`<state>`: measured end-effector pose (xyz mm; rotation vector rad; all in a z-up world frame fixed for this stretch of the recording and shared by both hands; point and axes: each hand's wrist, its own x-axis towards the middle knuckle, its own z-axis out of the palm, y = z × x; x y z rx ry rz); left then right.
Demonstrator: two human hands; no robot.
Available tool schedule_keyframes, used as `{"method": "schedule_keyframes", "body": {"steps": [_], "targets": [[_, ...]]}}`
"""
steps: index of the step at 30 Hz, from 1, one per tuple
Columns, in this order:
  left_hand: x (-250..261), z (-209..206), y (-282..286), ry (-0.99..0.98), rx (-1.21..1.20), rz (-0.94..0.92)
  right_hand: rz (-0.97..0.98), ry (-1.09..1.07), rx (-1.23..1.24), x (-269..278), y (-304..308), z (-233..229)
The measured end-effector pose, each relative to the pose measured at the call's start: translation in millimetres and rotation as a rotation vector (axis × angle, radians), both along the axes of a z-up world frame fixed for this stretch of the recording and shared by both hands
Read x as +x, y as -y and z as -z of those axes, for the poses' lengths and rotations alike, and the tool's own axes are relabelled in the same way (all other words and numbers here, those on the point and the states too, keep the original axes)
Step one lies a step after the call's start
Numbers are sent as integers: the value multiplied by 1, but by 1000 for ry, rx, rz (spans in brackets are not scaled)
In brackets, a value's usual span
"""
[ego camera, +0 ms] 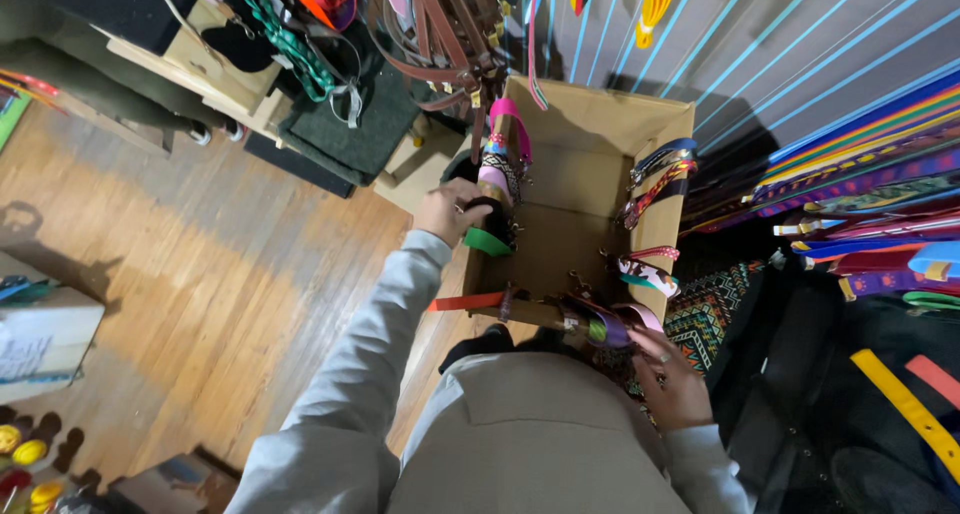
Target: The person organizes various dog leashes by taking them out of a cardboard box and hanging them onto wall hooks by their metal clips.
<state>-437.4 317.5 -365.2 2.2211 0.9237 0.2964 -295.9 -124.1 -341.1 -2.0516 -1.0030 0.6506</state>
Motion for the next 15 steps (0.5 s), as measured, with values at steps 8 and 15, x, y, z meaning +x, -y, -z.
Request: {"method": "schedule_keyframes", "body": {"steps": [8, 15], "targets": [[-25, -6, -7, 19, -464, -52, 36, 182, -543, 15, -27, -26], [-33, 6, -11, -156, -74, 34, 150, 512, -95, 10, -82, -20]]}}
